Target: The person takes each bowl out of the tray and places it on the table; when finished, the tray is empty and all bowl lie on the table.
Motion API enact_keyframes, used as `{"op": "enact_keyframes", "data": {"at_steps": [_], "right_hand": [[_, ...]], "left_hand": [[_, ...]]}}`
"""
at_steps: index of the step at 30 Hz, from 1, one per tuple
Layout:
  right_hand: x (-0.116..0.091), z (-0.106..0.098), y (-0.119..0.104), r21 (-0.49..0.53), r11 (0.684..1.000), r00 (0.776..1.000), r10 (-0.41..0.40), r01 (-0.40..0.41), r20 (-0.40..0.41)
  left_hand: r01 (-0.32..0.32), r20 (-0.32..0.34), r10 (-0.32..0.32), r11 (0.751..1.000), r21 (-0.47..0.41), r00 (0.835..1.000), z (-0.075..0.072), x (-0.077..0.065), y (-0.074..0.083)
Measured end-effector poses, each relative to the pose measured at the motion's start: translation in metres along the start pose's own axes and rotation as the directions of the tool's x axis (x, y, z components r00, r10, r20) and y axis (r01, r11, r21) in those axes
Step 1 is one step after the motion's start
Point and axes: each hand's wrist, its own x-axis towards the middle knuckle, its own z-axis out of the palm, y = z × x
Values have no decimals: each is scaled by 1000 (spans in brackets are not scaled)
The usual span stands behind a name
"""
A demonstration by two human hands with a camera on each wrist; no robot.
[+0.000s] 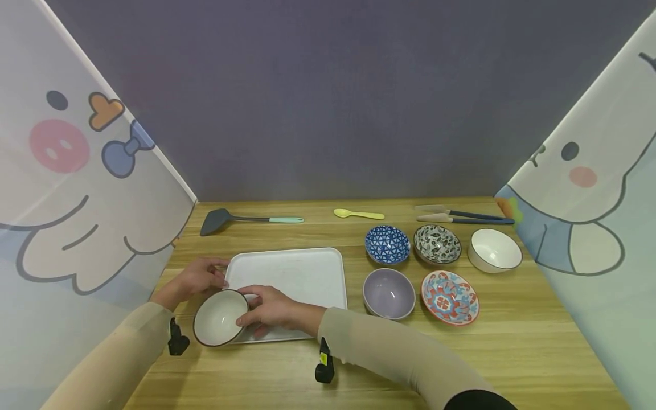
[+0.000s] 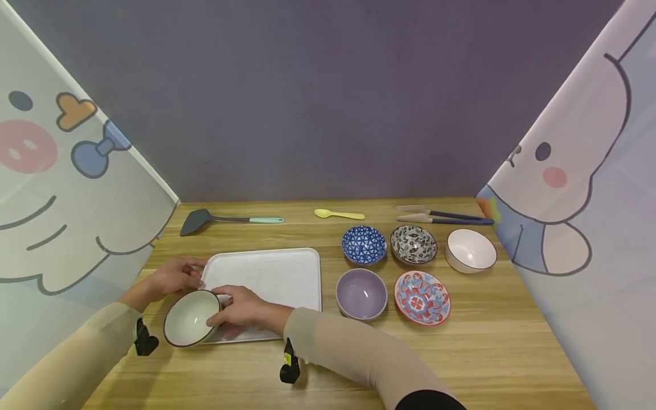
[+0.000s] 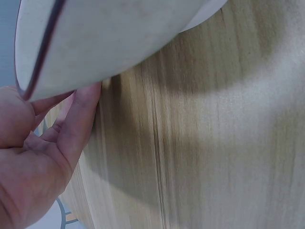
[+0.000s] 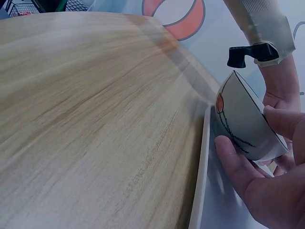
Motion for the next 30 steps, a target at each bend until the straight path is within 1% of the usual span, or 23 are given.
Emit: {"op": "enact_keyframes", "data": {"at_steps": [8,16,25,28,30], "right_hand": [[-5,-1,0,23,1000,1000,15,-15,7],[-12,-4,-1,-6,1000,1000,21,-21,3],[-16,-11,0,-6,1000,1000,8,-8,-8],[-19,-13,0,5,1000,1000,1,-1,-13],[-22,-16,0,13,1000,1000,-5,5,-17]], "left_hand": [[18,2,-18,1000,-19,1000,2,-1,0],[17,15,-16,998,-56,1000,2,-2,1],[25,26,-23,997,-67,999,1,-2,2],[41,21,-40,997,-72,999,1,-2,2],[33,26,-31,997,-65,999,1,-2,1]]}}
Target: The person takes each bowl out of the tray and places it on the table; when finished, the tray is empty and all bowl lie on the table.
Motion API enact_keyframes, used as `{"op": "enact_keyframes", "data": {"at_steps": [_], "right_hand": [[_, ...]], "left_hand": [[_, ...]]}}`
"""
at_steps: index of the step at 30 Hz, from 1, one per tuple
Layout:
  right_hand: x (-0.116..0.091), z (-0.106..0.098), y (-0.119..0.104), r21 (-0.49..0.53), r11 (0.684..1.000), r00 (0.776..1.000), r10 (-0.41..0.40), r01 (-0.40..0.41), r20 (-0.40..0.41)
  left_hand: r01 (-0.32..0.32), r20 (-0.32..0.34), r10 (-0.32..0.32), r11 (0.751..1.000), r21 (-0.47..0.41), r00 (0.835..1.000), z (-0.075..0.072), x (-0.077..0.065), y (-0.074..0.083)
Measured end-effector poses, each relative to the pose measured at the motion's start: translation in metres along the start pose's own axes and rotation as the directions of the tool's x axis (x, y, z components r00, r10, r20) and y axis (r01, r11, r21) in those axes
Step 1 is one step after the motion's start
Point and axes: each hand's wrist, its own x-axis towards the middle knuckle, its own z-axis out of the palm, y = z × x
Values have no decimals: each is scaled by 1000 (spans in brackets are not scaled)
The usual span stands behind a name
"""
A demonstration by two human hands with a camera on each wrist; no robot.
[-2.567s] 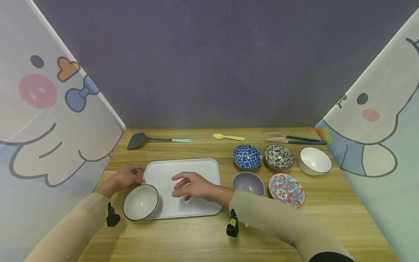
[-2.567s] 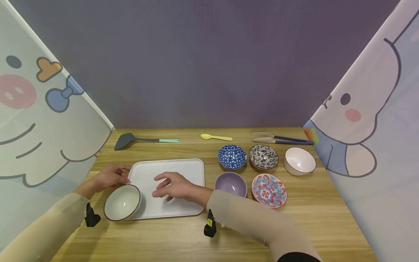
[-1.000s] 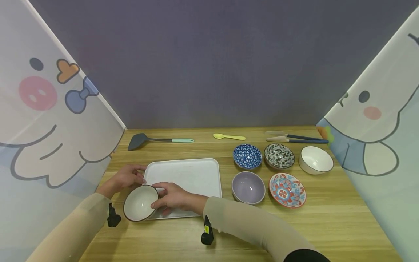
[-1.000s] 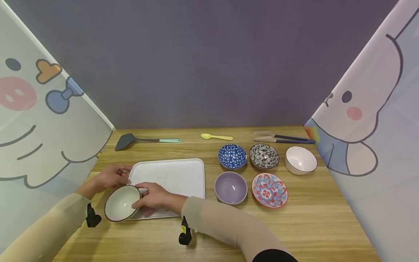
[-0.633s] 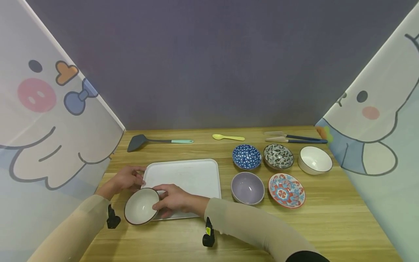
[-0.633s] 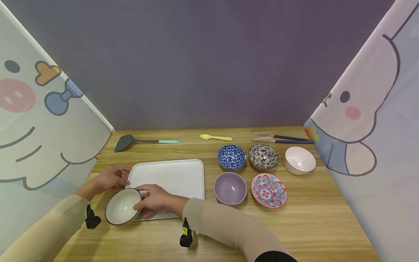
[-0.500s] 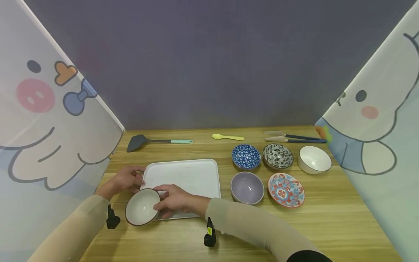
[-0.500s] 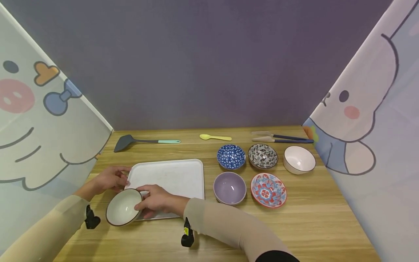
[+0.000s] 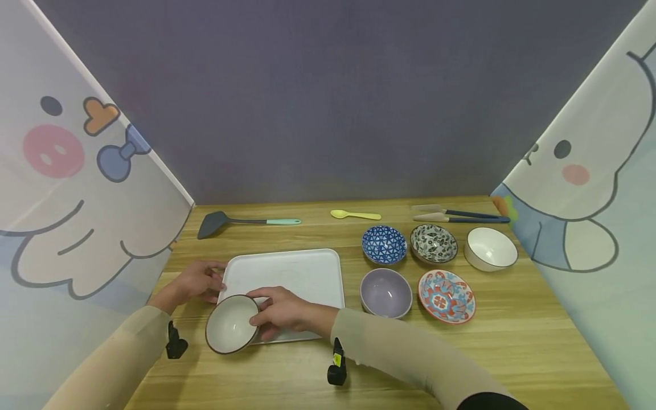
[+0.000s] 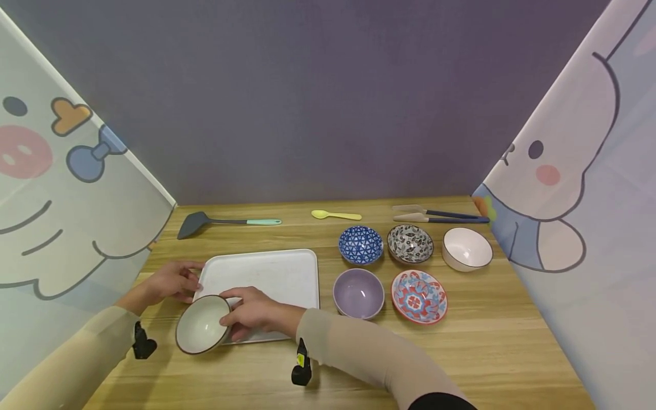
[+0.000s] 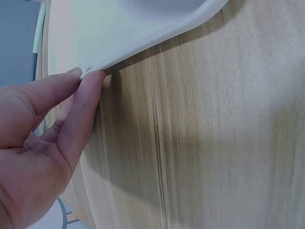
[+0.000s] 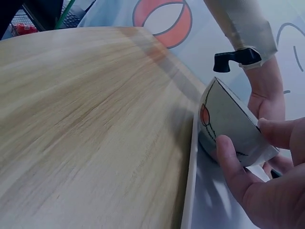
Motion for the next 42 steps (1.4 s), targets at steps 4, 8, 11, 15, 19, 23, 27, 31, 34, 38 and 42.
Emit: {"op": "enact_keyframes", "data": {"at_steps": [4,8,11,15,19,23,27,31,34,38,42], "right_hand": [[-5,-7,-2,2,1000,1000,-9,9,-4],[-12,-17,-5,14,1000,1000,-7,7,-11],[-19,-24,-10,31,999,1000,-6,7,-20],[-28,-34,-16,54,998,1000,-19,20,-21],[-37,-46,-22,76,996,999,-34,36,-23],[-50,-60,-31,91,995,998,-42,46,-37],[-65,-74,-40,115,991,997,-55,61,-50],[-80,-90,-47,125,989,996,-70,77,-59],[-91,-102,-52,127,988,995,-79,87,-67],[-108,-120,-57,131,986,991,-93,105,-94],[-128,-142,-62,120,985,983,-101,120,-150]], "left_hand": [[-4,3,4,1000,-15,1000,0,0,-1],[-13,8,13,999,-33,1000,1,-1,-1],[-13,12,14,999,-49,1000,1,-1,0],[-3,6,3,999,-48,1000,2,-3,3],[10,2,-10,999,-45,1000,2,-3,4],[10,8,-9,999,-52,1000,1,-3,5],[5,14,-4,999,-47,1000,1,-3,5],[4,15,-4,999,-43,1000,0,-3,6],[11,15,-10,999,-45,1000,0,-3,6],[8,19,-7,999,-43,1000,1,-3,4],[10,14,-10,999,-50,1000,1,-1,3]]}}
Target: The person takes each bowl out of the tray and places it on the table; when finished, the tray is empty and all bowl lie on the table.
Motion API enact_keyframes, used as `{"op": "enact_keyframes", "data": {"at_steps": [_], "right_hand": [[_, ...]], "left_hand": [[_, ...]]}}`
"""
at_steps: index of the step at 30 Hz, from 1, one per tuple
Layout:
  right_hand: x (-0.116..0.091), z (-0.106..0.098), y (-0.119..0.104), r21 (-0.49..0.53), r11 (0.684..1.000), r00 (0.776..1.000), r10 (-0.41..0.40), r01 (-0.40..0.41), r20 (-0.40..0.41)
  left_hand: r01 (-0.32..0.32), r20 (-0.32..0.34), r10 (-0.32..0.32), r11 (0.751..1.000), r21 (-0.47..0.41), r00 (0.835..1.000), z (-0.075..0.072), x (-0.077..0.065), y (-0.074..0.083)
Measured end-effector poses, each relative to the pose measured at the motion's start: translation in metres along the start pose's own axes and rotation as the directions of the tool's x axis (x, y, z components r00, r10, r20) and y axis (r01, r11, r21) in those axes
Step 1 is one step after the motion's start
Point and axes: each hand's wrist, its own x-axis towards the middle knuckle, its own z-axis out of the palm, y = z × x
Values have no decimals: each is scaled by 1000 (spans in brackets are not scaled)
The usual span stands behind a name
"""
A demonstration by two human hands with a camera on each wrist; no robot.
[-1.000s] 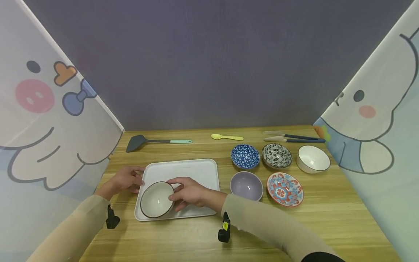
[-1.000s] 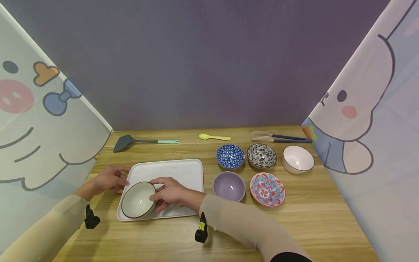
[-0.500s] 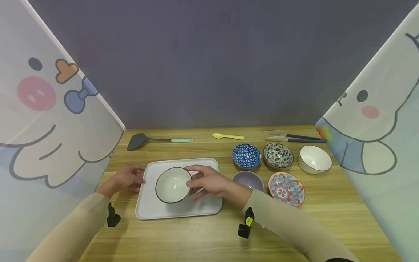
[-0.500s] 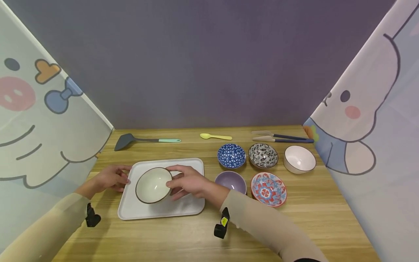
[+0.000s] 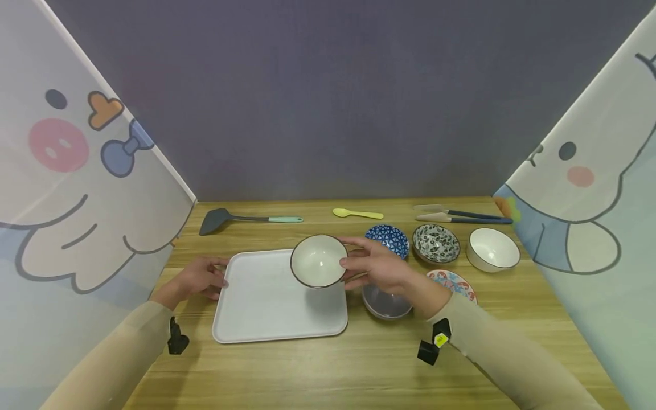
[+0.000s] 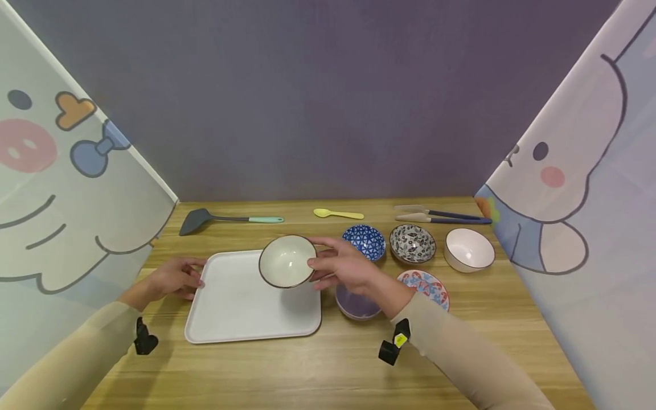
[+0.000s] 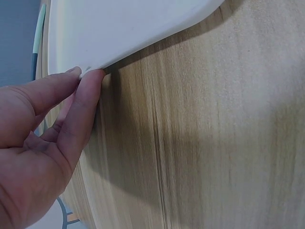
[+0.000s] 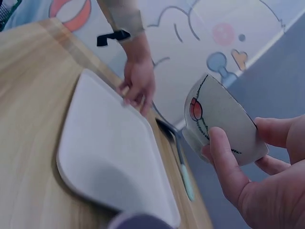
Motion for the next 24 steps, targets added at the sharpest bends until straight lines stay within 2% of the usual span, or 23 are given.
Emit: {"op": "enact_keyframes", "data": {"at_steps": [6,13,21,24], "right_hand": [[-21,-34,-6,-28,1000,997,-14,12,-71],[-46,-67,-7,8,1000,991,-17,18,-136],[-98,-108,-14,-2,997,978,-78,79,-195],[-114,-122,-12,3,995,971,-97,100,-219]], "left_hand": [[-3,8,3,1000,-4,1000,-2,0,0],[-4,8,4,1000,-5,1000,1,1,-3],[5,6,-5,1000,-4,1000,0,0,-4],[-9,15,9,1000,-2,1000,-2,0,-2]]}}
